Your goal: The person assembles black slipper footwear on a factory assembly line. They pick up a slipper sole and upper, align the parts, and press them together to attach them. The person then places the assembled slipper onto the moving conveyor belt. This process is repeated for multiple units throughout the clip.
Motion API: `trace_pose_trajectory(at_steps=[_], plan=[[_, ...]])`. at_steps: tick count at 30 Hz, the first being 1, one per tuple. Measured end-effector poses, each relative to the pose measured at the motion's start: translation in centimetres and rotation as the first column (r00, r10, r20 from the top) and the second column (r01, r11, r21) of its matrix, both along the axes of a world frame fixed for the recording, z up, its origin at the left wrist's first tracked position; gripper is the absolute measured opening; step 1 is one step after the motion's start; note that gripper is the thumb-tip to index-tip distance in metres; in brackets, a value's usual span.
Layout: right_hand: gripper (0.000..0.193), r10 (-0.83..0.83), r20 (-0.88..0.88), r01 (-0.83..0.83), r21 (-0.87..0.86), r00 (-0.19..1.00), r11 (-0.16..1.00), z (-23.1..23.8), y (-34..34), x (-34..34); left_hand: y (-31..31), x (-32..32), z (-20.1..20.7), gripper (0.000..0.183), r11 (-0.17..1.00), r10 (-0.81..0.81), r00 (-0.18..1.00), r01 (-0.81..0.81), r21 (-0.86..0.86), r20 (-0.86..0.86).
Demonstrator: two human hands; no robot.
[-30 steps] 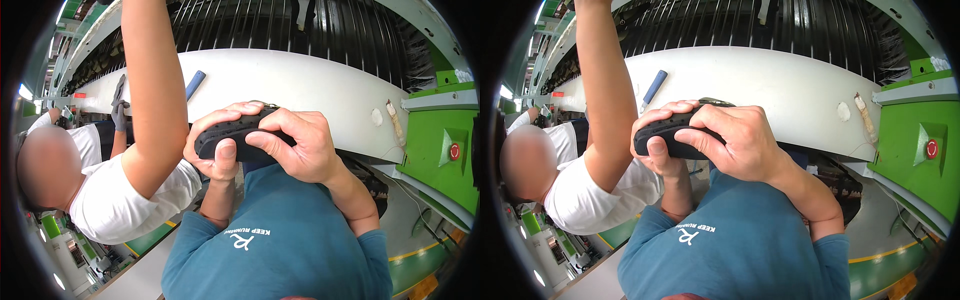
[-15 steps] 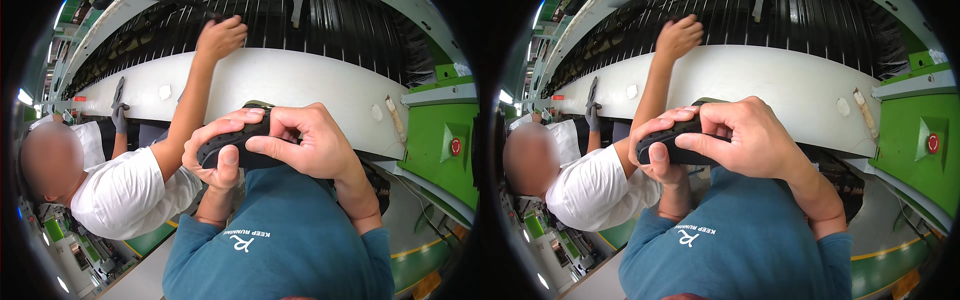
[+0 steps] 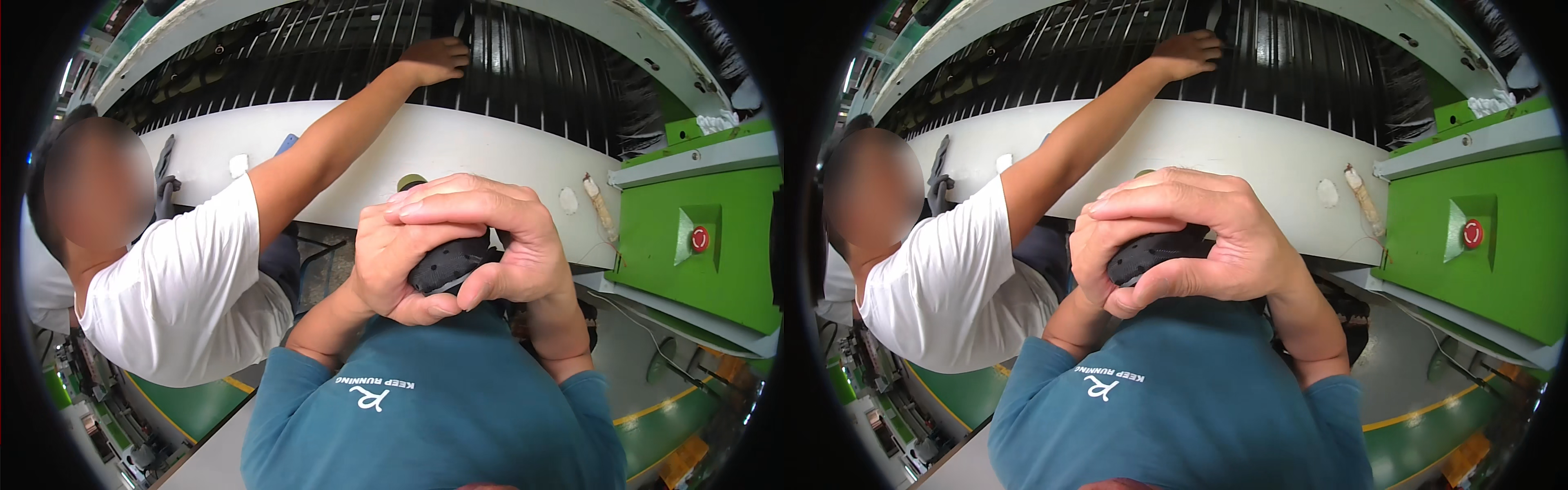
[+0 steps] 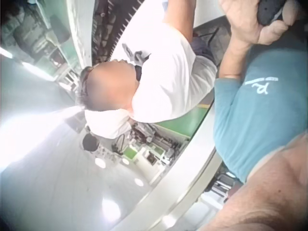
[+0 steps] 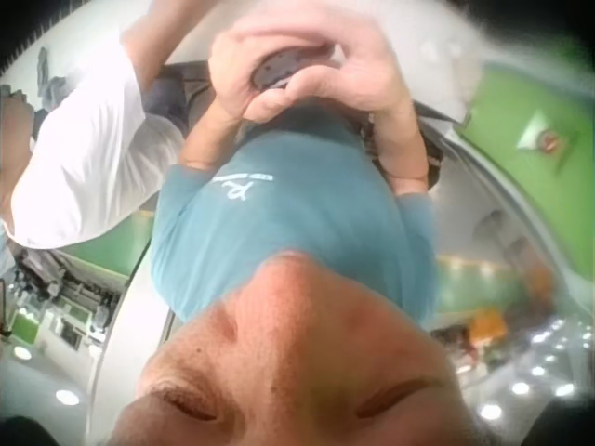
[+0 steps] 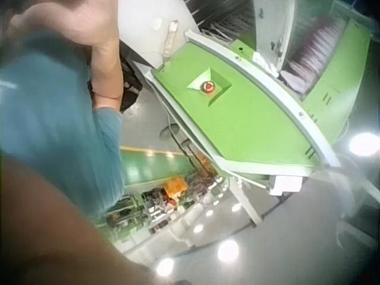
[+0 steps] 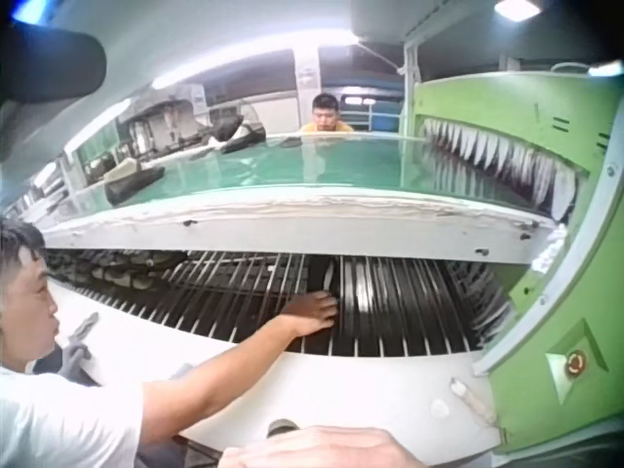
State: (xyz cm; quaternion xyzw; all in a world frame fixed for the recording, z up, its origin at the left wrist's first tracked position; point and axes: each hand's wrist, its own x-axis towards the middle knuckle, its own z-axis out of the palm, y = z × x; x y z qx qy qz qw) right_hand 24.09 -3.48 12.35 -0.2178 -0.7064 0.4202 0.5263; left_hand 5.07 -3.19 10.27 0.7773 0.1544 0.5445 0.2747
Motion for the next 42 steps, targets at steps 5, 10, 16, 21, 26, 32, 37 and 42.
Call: trace_pose_trajectory(at_steps=[5,10,16,21,26,32,37,42], plan=[[0.051,0.006,-0.074,-0.001,0.061,0.997,0.998,-0.5,-0.3,0.0,-0.2,0.4,0.7,0.055,1.000,0.010,0.999,-0.010,0.005,-0.042],[0.045,-0.081,-0.095,0.094,0.149,0.992,0.984,-0.6,-0.5,-0.2,-0.1,0.2,1.3,0.053,0.999,-0.021,0.999,0.020,-0.026,-0.034],[0.052,-0.056,-0.151,0.040,-0.102,0.987,0.994,-0.5,-0.6,-0.3,1.0,0.2,0.2,0.063,0.999,-0.021,1.000,0.020,-0.049,-0.018],[0.076,-0.007,-0.151,-0.035,-0.269,0.988,0.962,-0.2,-0.8,0.2,1.1,0.2,-0.1,0.075,0.997,-0.034,0.999,0.033,-0.067,-0.020],[0.054,-0.036,-0.155,0.007,-0.182,0.987,0.983,-0.3,-0.6,-0.3,1.1,0.0,0.3,0.063,0.997,-0.046,0.999,0.046,-0.068,0.008],[0.063,-0.173,-0.207,0.113,-0.271,0.963,0.956,0.6,-1.5,-2.0,1.2,-0.4,1.4,0.053,0.996,-0.017,1.000,0.019,-0.092,0.023],[0.066,-0.300,-0.194,0.218,-0.356,0.934,0.909,-3.9,-2.2,-1.6,1.7,-1.6,0.4,0.042,0.964,0.044,0.993,-0.012,-0.266,0.113],[0.045,-0.334,0.292,0.385,-0.136,0.896,0.913,-7.1,-4.3,0.0,2.5,-4.3,-0.2,0.036,0.855,0.183,0.940,-0.007,-0.518,0.289]])
